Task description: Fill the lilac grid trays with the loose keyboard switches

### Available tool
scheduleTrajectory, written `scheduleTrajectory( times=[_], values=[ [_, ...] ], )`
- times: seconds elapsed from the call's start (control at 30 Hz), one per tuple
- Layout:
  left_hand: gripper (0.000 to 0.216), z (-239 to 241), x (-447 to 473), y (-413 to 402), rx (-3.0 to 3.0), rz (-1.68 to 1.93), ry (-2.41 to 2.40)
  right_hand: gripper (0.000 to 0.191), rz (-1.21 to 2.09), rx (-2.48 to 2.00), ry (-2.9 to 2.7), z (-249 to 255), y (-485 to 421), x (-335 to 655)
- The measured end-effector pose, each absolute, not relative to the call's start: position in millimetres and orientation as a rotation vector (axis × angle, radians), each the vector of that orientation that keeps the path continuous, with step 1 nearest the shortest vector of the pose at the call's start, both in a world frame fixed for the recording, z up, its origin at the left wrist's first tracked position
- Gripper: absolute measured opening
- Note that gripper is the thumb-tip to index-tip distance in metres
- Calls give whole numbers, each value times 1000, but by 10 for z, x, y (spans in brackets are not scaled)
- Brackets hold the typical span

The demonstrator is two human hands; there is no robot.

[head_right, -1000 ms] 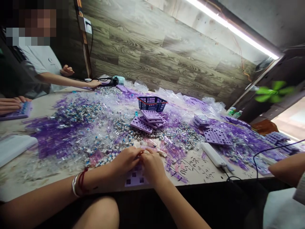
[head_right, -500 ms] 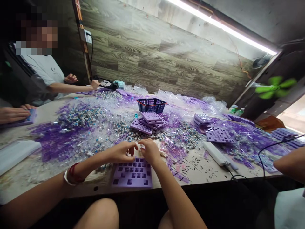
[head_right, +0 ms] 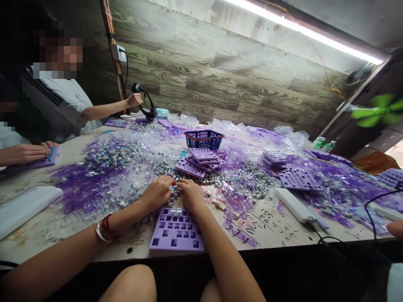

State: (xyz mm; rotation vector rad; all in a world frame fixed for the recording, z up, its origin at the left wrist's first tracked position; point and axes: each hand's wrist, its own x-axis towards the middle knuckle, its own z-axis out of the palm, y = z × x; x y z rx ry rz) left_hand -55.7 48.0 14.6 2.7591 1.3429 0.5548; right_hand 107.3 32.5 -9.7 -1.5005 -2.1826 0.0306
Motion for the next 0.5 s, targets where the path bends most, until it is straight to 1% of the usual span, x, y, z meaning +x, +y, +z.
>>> scheduleTrajectory(
  times=[0.1,0.2,0.37,0.5],
  values=[
    [27,141,-546,463,2754,562,1329,21,-22,-1560,-2144,-92,375,1017],
    [27,153,-537,439,2759,580,1308,16,-35,-1588,-2087,-80,384,1023],
    [27,174,-526,407,2775,620,1265,18,-15,-1604,-1939,-65,327,1254],
    [26,180,-519,394,2781,651,1214,26,-17,-1630,-1804,-55,291,1468]
  ],
)
